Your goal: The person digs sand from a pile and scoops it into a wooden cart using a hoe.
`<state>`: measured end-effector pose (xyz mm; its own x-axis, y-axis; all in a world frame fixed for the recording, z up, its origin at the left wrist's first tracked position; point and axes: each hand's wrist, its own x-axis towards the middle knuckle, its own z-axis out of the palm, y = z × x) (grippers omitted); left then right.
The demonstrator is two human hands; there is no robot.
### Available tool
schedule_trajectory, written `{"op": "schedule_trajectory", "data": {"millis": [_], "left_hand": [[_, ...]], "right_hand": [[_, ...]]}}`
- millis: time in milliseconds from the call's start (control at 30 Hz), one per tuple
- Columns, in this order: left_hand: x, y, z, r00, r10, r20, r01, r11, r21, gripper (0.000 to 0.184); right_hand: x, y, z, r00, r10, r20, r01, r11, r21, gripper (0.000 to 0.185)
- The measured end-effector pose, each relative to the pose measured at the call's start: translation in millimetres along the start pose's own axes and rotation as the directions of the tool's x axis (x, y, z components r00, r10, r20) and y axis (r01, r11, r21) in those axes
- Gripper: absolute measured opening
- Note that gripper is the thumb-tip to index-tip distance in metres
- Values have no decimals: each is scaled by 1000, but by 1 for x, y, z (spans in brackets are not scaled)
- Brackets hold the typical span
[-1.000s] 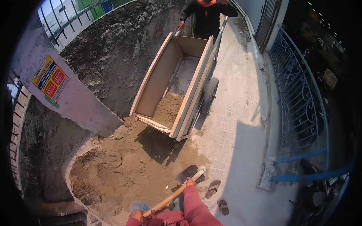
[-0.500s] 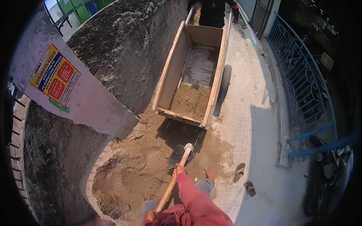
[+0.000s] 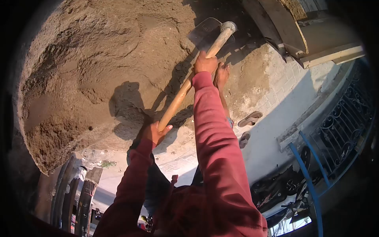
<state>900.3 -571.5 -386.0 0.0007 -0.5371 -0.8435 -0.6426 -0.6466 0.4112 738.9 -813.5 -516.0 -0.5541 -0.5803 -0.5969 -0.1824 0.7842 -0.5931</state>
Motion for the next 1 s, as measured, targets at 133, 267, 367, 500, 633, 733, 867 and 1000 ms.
{"op": "schedule_trajectory", "data": {"millis": [133, 267, 367, 500, 633, 733, 867, 1000], "left_hand": [[-60, -83, 43, 998, -52, -47, 56, 993, 103, 47], [-81, -37, -8, 966, -249, 71, 257, 950, -177, 43], [-94, 32, -41, 985, -170, 14, 169, 958, -232, 45], [-127, 130, -91, 935, -245, 256, 332, 857, -394, 36], [-182, 221, -137, 947, -51, 318, 267, 673, -690, 47], [-229, 296, -178, 960, 140, 243, 90, 667, -740, 67], [-287, 372, -229, 863, 446, 236, -204, 736, -646, 82], [-335, 405, -247, 718, 676, 165, -467, 645, -605, 85]], "right_hand": [[-54, 158, 93, 994, 31, 107, 24, 879, -476, 46], [-54, 183, 108, 895, 312, 320, -220, 931, -293, 28], [-49, 113, 83, 790, 459, 407, -435, 887, -157, 23], [-31, 67, 32, 705, 490, 513, -437, 870, -229, 19], [-21, 1, -46, 614, 451, 648, -394, 886, -244, 19], [0, -67, -114, 645, 358, 676, -357, 922, -148, 12], [-39, -224, -236, 691, 366, 623, -525, 847, 85, 5], [-62, -344, -342, 823, 197, 533, -400, 867, 297, 8]]}}
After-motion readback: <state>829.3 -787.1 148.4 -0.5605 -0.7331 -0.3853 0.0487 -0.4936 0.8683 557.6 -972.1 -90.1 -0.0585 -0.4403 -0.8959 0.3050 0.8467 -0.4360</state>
